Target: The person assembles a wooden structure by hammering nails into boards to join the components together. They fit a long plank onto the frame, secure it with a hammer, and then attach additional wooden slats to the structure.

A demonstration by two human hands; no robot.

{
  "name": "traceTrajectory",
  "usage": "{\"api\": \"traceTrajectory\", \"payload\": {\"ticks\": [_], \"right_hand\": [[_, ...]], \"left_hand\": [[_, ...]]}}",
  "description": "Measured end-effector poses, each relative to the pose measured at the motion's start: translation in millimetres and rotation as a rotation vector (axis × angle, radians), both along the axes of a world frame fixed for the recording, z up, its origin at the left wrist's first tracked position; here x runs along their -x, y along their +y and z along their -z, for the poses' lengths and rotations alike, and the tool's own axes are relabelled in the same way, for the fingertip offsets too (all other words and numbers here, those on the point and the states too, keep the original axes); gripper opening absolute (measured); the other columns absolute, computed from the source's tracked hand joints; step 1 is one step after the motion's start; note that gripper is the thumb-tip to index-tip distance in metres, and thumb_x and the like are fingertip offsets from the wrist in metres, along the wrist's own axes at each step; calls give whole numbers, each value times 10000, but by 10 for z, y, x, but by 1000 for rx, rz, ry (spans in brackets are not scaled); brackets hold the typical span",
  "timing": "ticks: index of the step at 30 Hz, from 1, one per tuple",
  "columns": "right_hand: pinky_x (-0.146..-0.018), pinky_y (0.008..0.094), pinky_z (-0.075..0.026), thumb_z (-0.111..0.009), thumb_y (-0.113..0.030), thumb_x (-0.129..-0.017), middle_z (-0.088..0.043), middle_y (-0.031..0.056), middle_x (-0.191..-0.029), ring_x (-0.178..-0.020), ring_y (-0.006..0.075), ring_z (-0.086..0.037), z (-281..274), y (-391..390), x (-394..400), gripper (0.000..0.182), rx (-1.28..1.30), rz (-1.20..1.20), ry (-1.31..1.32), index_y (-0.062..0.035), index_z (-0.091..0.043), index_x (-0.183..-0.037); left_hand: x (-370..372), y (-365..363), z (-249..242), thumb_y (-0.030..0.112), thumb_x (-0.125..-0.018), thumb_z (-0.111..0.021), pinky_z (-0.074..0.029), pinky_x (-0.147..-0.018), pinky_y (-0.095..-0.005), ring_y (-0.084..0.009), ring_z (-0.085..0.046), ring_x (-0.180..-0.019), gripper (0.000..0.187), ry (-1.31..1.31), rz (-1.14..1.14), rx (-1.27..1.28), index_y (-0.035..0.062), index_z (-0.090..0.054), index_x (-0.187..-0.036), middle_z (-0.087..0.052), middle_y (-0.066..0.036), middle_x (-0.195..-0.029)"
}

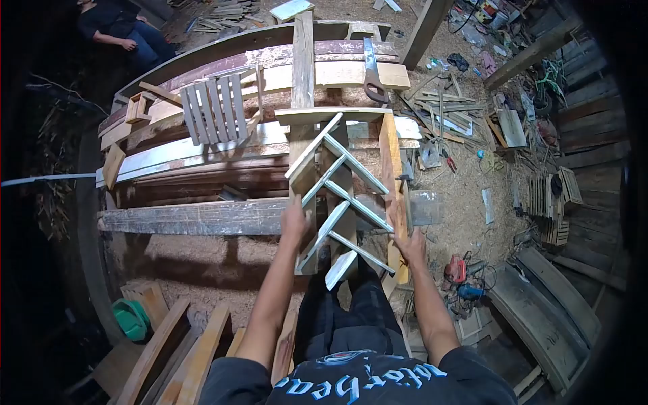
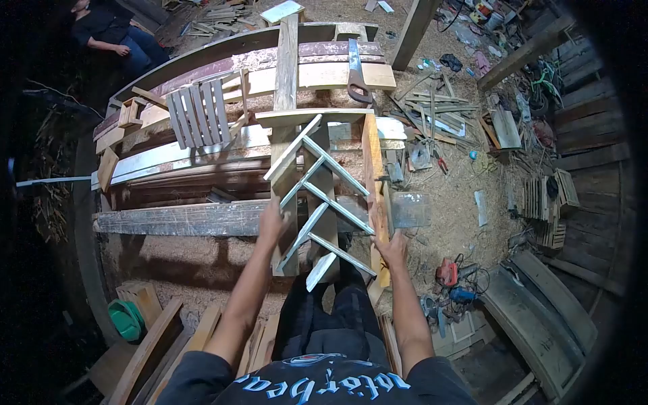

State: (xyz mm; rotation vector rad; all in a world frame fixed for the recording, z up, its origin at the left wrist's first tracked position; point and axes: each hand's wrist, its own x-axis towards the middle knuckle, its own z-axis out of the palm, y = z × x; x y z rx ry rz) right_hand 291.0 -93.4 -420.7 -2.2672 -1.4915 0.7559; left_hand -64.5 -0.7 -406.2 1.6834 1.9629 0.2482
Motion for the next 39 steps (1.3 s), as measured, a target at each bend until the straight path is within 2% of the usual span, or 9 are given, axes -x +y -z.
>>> {"api": "traceTrajectory", "payload": {"ticks": [1,2,5,9,12,19,31,35,39], "right_hand": [[-748,489,-470,-800,-391,-681,-602,273,-906,-860,454,-585,6,24,10,584,-22,-14,-20,39,-536,-975],[-750,491,-468,-793,-383,-690,-598,275,-906,-870,457,-580,26,54,0,574,-24,-29,-22,38,-531,-977],[-750,498,-462,-771,-359,-719,-589,278,-906,-890,465,-569,77,16,-40,531,-59,-68,-22,32,-523,-979],[-713,522,-453,-732,-323,-760,-583,254,-860,-843,463,-571,62,61,-149,427,-184,-118,-59,8,-525,-934],[-678,522,-453,-715,-307,-775,-579,240,-830,-798,459,-571,-72,63,-238,379,-200,-108,-31,-7,-509,-881],[-620,517,-448,-703,-291,-791,-564,222,-781,-738,442,-574,-26,-31,-608,349,-330,-139,-111,-25,-477,-811],[-653,500,-451,-685,-257,-790,-553,212,-812,-779,435,-570,119,168,-1053,309,-274,-114,-76,-20,-498,-859],[-666,490,-453,-687,-279,-811,-540,194,-881,-801,420,-562,95,171,-1148,332,-268,-183,-35,-5,-516,-885],[-677,485,-455,-688,-303,-830,-553,210,-871,-793,421,-565,13,25,-1223,345,-308,-163,-2,2,-541,-899]], "left_hand": [[116,62,160,213,-813,-632,-477,-780,-498,-413,-603,-928,339,30,8,177,63,-598,-1115,-634,-235,-988],[239,57,514,169,-814,-609,-485,-712,-511,-424,-613,-820,223,-34,71,-22,98,-631,-1025,-645,-217,-871],[226,3,512,123,-804,-574,-474,-717,-545,-456,-607,-827,234,-57,91,-106,81,-586,-1034,-629,-262,-857],[75,0,238,165,-801,-618,-495,-680,-498,-409,-630,-762,214,-62,57,-112,78,-666,-991,-640,-226,-801],[-45,7,193,164,-800,-601,-498,-635,-520,-430,-622,-699,145,-62,34,-188,93,-636,-922,-623,-232,-712],[-492,20,282,223,-807,-646,-507,-616,-493,-390,-637,-684,190,-90,6,-127,141,-660,-979,-644,-195,-714],[-1063,246,487,206,-819,-640,-505,-683,-480,-379,-638,-782,200,-34,-37,-220,110,-641,-994,-669,-176,-859],[-999,166,513,142,-811,-631,-473,-835,-466,-375,-594,-985,281,-26,2,-242,60,-596,-1078,-635,-190,-1050],[-1160,-346,285,117,-808,-629,-406,-930,-481,-402,-516,-1100,347,-31,-142,-473,1,-566,-1129,-559,-213,-1177]]}}
